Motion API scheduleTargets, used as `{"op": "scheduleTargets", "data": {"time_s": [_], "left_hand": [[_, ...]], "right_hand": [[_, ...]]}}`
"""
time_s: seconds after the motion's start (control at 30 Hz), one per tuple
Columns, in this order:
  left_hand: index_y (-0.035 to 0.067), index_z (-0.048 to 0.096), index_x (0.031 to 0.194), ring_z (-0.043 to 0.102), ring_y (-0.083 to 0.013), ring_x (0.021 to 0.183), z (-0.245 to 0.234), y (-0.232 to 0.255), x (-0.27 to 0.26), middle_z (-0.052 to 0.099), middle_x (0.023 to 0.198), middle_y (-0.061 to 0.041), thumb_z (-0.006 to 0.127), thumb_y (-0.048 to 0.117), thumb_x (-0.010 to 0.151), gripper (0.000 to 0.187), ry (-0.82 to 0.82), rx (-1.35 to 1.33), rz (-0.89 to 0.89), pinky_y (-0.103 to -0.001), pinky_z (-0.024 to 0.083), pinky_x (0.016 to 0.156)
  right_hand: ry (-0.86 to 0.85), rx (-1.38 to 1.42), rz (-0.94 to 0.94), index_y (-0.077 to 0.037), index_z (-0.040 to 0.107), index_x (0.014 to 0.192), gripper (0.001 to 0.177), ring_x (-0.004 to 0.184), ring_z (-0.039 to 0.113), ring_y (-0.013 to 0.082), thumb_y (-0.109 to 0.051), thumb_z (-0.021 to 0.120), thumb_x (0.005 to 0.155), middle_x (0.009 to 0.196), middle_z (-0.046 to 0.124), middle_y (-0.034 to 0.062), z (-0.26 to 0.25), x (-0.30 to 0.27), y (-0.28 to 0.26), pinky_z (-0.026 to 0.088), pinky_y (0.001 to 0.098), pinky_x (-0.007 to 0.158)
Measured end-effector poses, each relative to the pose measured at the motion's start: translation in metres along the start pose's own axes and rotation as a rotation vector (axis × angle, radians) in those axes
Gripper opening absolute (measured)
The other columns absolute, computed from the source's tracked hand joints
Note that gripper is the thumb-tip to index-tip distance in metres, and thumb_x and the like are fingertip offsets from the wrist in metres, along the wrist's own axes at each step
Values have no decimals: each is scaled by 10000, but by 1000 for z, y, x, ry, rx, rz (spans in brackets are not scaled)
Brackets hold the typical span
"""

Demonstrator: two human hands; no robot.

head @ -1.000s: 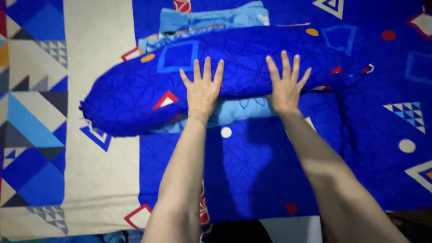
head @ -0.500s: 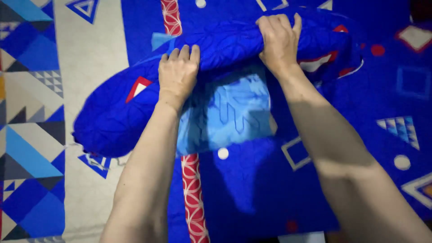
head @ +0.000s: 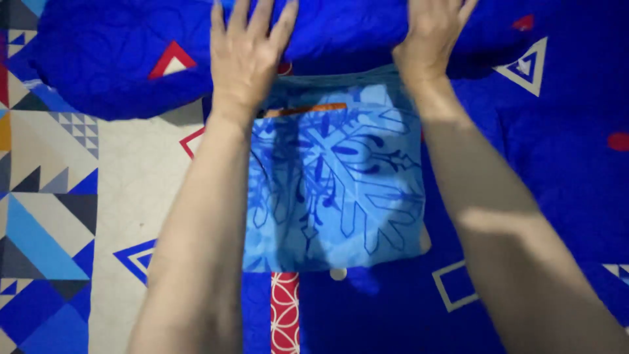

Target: Tidying a bed by brushing it with a hand broom, folding several blankets, and arranging pillows.

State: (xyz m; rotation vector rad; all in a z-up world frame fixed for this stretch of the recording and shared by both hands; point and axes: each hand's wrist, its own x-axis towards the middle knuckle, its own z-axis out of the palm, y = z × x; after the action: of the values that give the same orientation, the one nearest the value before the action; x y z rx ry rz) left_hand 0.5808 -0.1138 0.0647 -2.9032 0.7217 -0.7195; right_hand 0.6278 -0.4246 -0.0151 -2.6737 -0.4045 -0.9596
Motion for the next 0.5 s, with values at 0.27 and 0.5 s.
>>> {"op": "scheduleTargets", "data": {"time_s": [0.27,0.5], "left_hand": [[449,305,1596,222,-417,1483,159,41,-105,212,1665,-37,549,25,936,821,-550,-20,-376,-858,228,1015],[444,174,1695,50,-531,1523,185,27,-108,37,1747,-73,566,42,998,895,-383,71,-402,-937,153,994]], "right_hand": [[-462,37,-59,-140,610,1329,641,1387,401,416,-49,744,709,1428,530,154,68,-104,-12,75,786,1075],[-536,51,48,-207,470,1614,785,1525,350,390,-48,670,872,1646,447,104,56,-89,-17,99,765,1193]]}}
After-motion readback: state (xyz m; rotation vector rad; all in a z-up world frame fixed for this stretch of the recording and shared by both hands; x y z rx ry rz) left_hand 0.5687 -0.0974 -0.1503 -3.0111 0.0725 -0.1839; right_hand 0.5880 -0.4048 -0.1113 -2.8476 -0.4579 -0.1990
